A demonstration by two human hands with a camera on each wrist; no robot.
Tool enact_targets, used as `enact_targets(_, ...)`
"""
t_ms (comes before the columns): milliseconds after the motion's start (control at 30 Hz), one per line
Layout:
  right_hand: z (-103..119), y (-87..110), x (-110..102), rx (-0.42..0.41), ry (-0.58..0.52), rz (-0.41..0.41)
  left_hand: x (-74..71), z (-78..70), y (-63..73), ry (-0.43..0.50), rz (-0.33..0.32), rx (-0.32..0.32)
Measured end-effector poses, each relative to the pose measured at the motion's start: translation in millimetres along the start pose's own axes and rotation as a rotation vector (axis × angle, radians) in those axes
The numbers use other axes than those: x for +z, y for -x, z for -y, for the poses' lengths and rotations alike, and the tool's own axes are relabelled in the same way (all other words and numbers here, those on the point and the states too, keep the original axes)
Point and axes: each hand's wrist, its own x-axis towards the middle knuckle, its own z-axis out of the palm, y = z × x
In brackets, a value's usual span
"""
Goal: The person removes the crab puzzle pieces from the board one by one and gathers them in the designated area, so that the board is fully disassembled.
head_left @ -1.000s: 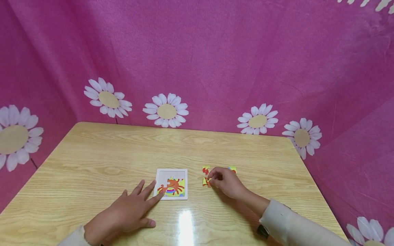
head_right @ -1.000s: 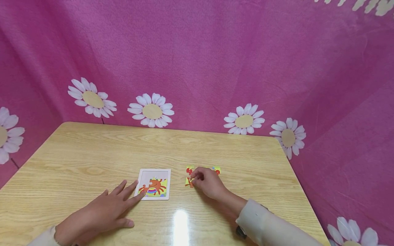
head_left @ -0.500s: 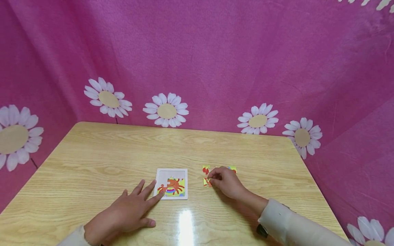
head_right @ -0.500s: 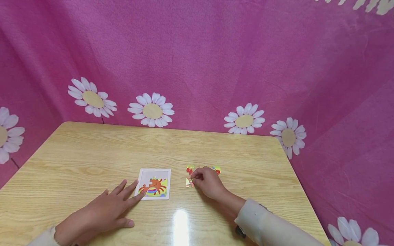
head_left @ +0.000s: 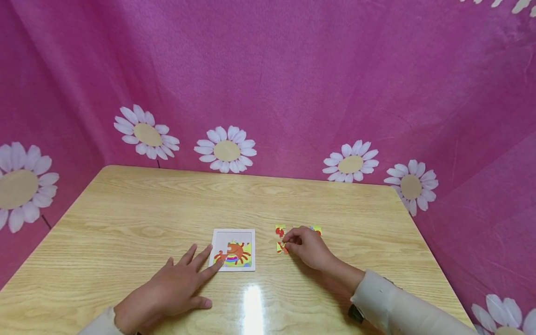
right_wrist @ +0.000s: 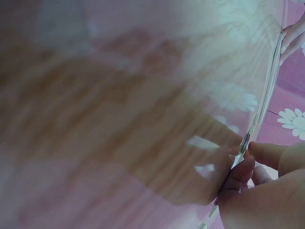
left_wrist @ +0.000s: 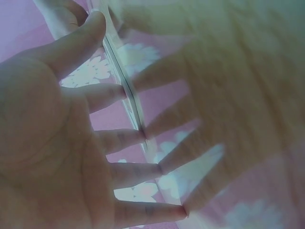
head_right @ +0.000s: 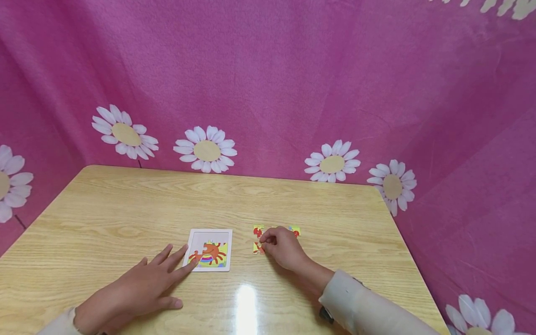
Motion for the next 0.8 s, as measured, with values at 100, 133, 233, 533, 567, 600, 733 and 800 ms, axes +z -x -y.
enact_targets(100,-0.9,-0.8,-0.3,-0.014,-0.014,0.010,-0.1,0.3,0.2,0.005,-0.004,-0.002)
enact_targets(133,-0.8,-1.1,-0.6,-0.017,-0.019,0.013,-0.2,0.4,0.2,0.008,-0.006,-0.003)
enact_targets(233,0.0,-1.7,-1.3,-0.010,-0.037,0.023,-1.2,0.7,0.1,0.015,-0.011,-0.008)
enact_targets(533,3.6,-2.0,-2.7,0.046,-0.078,0.019,-4.9,1.9,-1.5,0.016,-0.028,-0.004)
enact_targets(567,3.8,-2.1,-2.5,0.051,-0.083,0.018,-5.3,2.1,-1.8,0.016,-0.029,-0.002)
enact_targets(600,4.0,-2.1,-2.2,0.058,-0.086,0.016,-5.5,2.3,-2.1,0.019,-0.029,-0.001)
enact_targets(733,5.7,-2.4,-0.9,0.076,-0.096,0.007,-5.4,3.2,-3.2,0.025,-0.041,0.019)
enact_targets(800,7.3,-3.1,-0.7,0.072,-0.099,0.005,-5.7,3.3,-3.1,0.029,-0.049,0.027)
